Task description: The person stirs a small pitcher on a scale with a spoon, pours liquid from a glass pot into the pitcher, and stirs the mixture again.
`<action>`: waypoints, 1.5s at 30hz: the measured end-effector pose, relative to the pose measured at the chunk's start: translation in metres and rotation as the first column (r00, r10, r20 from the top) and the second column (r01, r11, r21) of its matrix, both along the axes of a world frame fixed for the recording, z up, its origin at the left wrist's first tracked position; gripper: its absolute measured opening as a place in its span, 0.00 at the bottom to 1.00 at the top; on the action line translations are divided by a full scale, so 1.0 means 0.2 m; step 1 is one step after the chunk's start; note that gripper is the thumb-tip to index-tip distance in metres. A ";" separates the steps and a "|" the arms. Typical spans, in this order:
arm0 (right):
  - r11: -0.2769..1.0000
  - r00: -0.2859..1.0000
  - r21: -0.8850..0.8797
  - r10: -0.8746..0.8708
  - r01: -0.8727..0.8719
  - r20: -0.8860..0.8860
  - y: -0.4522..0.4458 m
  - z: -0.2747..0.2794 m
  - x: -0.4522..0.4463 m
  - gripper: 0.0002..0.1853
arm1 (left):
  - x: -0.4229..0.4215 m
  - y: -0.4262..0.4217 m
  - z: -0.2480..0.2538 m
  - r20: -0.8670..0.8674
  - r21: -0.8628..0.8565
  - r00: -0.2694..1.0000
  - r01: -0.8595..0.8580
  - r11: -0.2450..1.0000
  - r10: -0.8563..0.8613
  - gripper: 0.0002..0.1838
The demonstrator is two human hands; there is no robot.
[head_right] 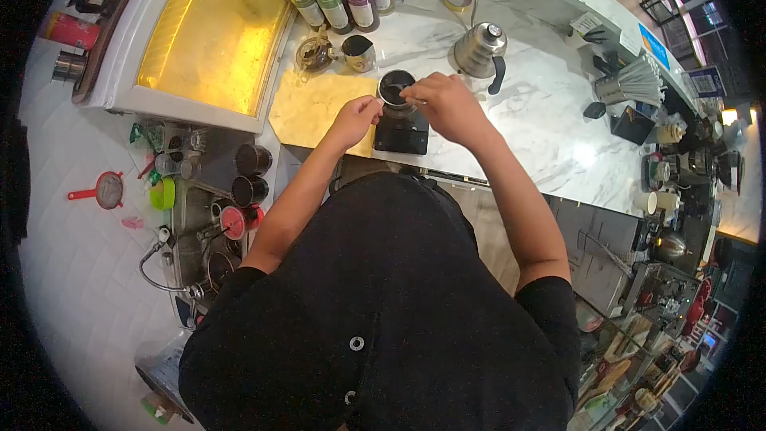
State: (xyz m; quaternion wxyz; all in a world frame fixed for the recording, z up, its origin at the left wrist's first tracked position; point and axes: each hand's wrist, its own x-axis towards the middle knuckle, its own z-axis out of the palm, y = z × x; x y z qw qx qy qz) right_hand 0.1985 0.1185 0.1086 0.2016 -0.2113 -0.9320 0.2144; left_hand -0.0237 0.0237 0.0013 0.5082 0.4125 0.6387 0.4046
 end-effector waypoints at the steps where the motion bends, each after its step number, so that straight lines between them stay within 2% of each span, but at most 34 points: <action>1: 1.000 1.000 0.001 0.006 -0.006 -0.003 -0.01 0.00 -0.01 0.11 | 0.00 0.00 0.00 -0.003 0.001 1.000 -0.006 1.000 0.006 0.19; 4: 0.999 0.998 0.014 -0.042 0.043 -0.043 0.00 -0.03 -0.02 0.11 | 0.00 -0.01 0.04 -0.024 -0.026 1.000 0.008 1.000 -0.008 0.18; 10: 0.998 0.998 0.031 -0.059 0.059 -0.009 0.00 -0.03 0.05 0.12 | 0.02 -0.02 0.01 0.073 -0.001 0.996 -0.045 0.999 0.045 0.18; 16: 1.000 1.000 0.009 -0.007 0.007 -0.023 -0.02 -0.01 0.03 0.12 | 0.02 -0.02 0.01 0.030 -0.037 0.999 -0.037 0.999 0.038 0.17; 18: 1.000 0.999 0.010 -0.014 0.014 -0.041 0.00 -0.02 0.04 0.13 | 0.03 -0.03 0.02 -0.023 0.030 0.996 -0.086 0.996 0.087 0.20; 21: 0.997 0.998 0.039 -0.058 0.059 -0.030 0.02 -0.04 0.07 0.13 | 0.03 -0.03 0.02 0.013 -0.005 0.998 -0.063 0.998 0.063 0.16; 27: 1.000 0.998 -0.007 0.013 -0.014 -0.068 0.01 -0.03 0.08 0.14 | 0.05 -0.04 0.03 0.061 -0.011 0.991 -0.115 0.993 0.116 0.15; 31: 1.000 0.997 0.006 -0.011 0.011 -0.082 0.04 -0.06 0.06 0.13 | 0.08 -0.04 0.06 0.036 -0.016 0.990 -0.133 0.991 0.133 0.15; 33: 1.000 0.997 0.000 -0.022 0.022 -0.077 0.05 -0.06 0.07 0.13 | 0.09 -0.05 0.06 -0.037 -0.035 0.987 -0.158 0.987 0.156 0.15; 39: 0.998 0.996 0.004 0.057 -0.057 -0.065 0.06 -0.04 0.08 0.12 | 0.11 -0.05 0.04 -0.037 -0.008 0.981 -0.190 0.982 0.190 0.14; 45: 0.999 0.997 -0.035 -0.023 0.020 -0.075 0.09 -0.05 0.08 0.11 | 0.11 -0.06 0.03 -0.030 0.046 0.973 -0.228 0.973 0.230 0.16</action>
